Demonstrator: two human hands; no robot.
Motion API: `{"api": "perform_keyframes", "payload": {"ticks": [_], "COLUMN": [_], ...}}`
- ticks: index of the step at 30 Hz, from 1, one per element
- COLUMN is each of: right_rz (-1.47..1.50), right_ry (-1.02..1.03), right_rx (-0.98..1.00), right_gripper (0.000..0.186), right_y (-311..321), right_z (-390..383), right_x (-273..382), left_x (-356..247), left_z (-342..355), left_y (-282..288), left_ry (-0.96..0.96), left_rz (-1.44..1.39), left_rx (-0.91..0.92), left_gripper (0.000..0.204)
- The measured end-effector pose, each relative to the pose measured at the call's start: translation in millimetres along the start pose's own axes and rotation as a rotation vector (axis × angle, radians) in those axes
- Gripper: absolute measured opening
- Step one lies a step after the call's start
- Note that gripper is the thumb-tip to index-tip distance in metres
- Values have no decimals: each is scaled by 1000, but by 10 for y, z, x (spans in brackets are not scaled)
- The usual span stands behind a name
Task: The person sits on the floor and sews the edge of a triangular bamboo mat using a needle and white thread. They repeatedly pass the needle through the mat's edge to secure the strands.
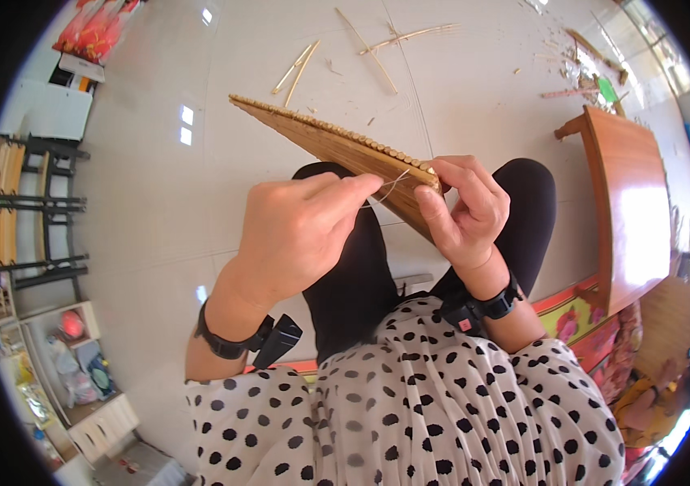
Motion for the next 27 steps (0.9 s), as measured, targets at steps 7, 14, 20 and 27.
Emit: {"api": "perform_keyframes", "payload": {"ticks": [7,14,20,27], "right_rz": [51,93,150,187], "right_ry": [-6,-45,-90,-10], "right_rx": [30,-32,-44,-29], "right_gripper": [27,28,34,35], "right_y": [29,43,36,38], "right_z": [-57,-140,-160,-236], "right_x": [-8,-8,-6,49], "left_x": [23,-69,-139,-119], "left_z": [-16,-81,-86,-255], "left_y": [33,22,57,87], "left_ry": [16,88,117,240], "left_rz": [0,-22,6,-30], "left_rx": [108,106,131,93], "left_gripper": [31,31,26,17]}}
Point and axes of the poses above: each hand's wrist, its own z-axis towards the middle knuckle, its own y-axis out of the back of the hand, x = y × z, the point moved 4 cm from there along z, towards the middle knuckle, and after that the axes turned 14 degrees about -x, right-handed, at the moved point
